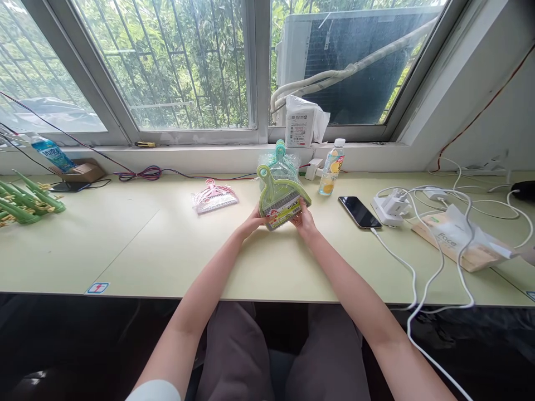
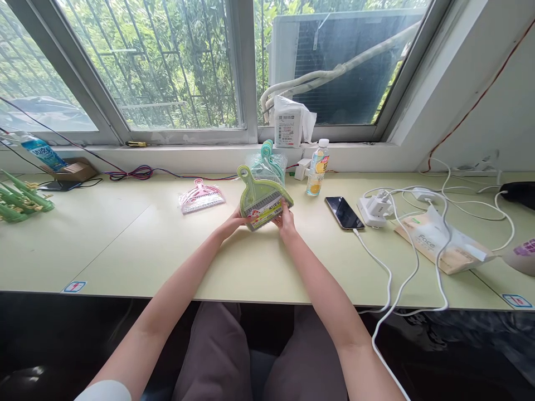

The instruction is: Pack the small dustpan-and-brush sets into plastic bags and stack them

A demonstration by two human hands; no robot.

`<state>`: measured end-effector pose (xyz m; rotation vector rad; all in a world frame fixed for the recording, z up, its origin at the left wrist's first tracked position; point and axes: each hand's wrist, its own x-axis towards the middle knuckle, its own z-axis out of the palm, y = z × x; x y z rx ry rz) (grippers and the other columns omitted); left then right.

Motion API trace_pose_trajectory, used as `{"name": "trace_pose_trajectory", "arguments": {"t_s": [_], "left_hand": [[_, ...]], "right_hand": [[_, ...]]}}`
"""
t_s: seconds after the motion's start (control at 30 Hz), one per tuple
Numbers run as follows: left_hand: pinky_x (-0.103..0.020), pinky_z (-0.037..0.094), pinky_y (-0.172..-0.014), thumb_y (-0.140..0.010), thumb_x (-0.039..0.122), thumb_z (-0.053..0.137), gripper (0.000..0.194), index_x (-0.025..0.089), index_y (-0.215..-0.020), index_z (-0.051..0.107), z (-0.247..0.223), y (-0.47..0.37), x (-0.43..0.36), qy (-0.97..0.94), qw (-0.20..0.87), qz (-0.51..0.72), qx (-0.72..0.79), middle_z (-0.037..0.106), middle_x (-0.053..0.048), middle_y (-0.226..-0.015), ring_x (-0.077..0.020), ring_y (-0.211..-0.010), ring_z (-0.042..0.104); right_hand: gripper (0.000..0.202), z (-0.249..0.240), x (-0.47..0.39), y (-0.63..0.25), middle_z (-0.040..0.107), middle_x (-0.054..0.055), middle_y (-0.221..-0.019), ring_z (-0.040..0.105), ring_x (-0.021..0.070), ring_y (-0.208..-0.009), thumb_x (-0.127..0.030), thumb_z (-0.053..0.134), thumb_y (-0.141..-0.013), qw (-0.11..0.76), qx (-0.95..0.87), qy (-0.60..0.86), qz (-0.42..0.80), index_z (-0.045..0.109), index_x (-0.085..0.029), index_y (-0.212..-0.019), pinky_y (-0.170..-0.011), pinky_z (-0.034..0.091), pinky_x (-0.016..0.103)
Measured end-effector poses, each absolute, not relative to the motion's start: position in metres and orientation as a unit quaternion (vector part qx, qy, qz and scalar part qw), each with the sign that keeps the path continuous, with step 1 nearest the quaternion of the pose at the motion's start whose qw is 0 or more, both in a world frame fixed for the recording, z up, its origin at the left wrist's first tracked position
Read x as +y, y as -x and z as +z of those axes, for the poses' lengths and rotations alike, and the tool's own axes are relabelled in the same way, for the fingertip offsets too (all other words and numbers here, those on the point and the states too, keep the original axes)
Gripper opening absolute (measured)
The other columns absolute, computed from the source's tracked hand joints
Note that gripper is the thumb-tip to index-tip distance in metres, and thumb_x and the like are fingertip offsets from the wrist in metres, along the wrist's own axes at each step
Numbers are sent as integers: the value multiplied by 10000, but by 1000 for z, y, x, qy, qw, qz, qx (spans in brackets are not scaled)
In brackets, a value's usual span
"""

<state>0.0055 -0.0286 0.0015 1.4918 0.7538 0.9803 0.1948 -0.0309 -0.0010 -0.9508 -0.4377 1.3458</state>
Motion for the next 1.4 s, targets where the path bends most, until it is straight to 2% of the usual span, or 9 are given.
{"name": "trace_pose_trajectory", "arguments": {"t_s": [0.17,0.37,0.63,0.77,0.87,1.03,1.17,1.3,1.4], "left_hand": [[-420,492,-866,-655,322,748,801,237,-1382,422,8,0,-28,-605,567,442,343,612,-96,-1262,-322,-1154,557],[-439,429,-1005,-686,325,744,703,196,-1334,504,24,3,-35,-603,589,449,297,606,-116,-1290,-308,-1217,532],[-480,438,-981,-813,409,664,582,235,-1343,500,15,-17,-50,-633,705,228,226,494,-164,-1410,-306,-1239,526],[-458,422,-1014,-806,448,649,538,217,-1284,561,12,-16,-39,-587,676,366,252,494,-139,-1415,-305,-1277,489],[-401,453,-991,-771,398,686,540,193,-1256,566,12,-12,-33,-551,647,447,279,571,-119,-1337,-276,-1213,545],[-355,556,-781,-697,291,718,546,146,-1197,554,9,-8,-29,-516,628,464,351,645,-128,-1197,-237,-985,646],[-348,577,-703,-693,260,706,517,139,-1167,539,7,1,-24,-504,639,464,349,663,-131,-1137,-236,-898,675],[-357,578,-723,-738,286,656,515,115,-1203,517,8,13,-17,-485,663,460,338,675,-147,-1089,-254,-846,704],[-346,583,-720,-755,281,613,464,88,-1171,542,8,21,-14,-454,672,472,346,667,-160,-1109,-269,-859,707]], "right_hand": [[218,-4,-31,-191,736,34,-981,694,178,-919,-358,688,-805,644,-294,335,622,649,-199,-948,-863,581,314],[167,-6,-36,-182,738,32,-960,684,189,-956,-189,755,-705,662,-332,315,594,676,-175,-851,-959,544,352],[184,2,-37,-191,734,45,-949,662,217,-1044,-233,759,-695,715,-324,289,548,655,-188,-839,-993,527,370],[187,3,-38,-188,731,43,-952,660,210,-1054,-210,761,-693,713,-306,304,553,649,-184,-841,-977,543,354],[161,2,-40,-182,734,30,-942,672,196,-1030,-168,742,-715,692,-292,327,573,648,-189,-844,-948,565,342],[92,2,-36,-184,745,36,-875,708,159,-897,-94,658,-784,645,-288,359,610,647,-167,-837,-910,574,298],[44,3,-32,-194,738,76,-758,720,168,-750,-153,608,-851,585,-294,407,637,644,-141,-829,-811,603,314],[202,4,-32,-200,718,81,-698,710,187,-686,-276,545,-896,603,-374,478,517,649,-145,-781,-750,605,357],[206,4,-33,-203,721,67,-849,699,191,-802,-292,502,-899,636,-471,518,324,673,-184,-859,-841,563,388]]}}
